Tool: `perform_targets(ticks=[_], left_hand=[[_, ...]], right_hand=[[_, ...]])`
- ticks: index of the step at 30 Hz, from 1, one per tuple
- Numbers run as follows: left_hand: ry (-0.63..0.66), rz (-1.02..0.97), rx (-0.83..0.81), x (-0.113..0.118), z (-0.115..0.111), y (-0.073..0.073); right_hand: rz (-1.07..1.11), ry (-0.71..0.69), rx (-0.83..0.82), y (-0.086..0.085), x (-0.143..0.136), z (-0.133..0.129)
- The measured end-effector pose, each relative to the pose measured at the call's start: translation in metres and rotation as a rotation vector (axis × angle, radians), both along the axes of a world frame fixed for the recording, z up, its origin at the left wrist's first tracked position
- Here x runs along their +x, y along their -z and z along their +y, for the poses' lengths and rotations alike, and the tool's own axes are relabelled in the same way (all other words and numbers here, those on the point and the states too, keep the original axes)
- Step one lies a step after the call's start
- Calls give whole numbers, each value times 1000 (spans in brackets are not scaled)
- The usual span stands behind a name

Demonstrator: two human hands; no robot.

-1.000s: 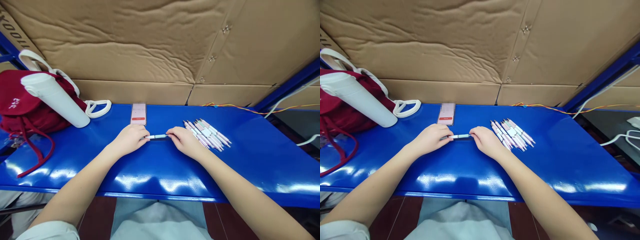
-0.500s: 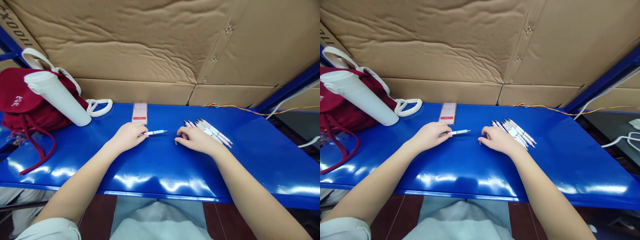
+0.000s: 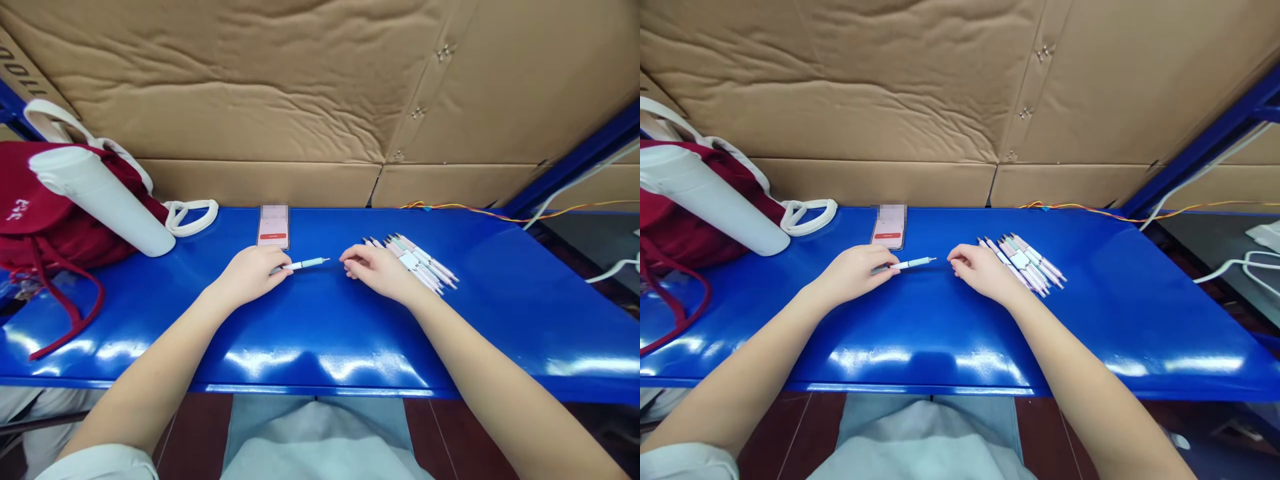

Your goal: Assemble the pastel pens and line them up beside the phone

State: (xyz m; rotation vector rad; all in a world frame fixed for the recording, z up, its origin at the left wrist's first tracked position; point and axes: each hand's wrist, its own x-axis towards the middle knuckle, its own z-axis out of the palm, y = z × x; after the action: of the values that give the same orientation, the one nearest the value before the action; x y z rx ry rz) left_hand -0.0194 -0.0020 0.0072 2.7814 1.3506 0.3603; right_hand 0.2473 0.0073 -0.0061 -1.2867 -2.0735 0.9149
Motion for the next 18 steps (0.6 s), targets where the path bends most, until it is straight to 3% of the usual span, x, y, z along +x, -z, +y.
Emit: perform_targets(ticks=[3,5,18], left_hand=[[15,-22,18,1,-1,1],[23,-28,22,1,-1,1],[41,-26,14,2,0,3]], right_hand=[[379,126,-182,6,-4,3],[470,152,-218,9,-9,1],[458,96,-204,10,-19,-5]])
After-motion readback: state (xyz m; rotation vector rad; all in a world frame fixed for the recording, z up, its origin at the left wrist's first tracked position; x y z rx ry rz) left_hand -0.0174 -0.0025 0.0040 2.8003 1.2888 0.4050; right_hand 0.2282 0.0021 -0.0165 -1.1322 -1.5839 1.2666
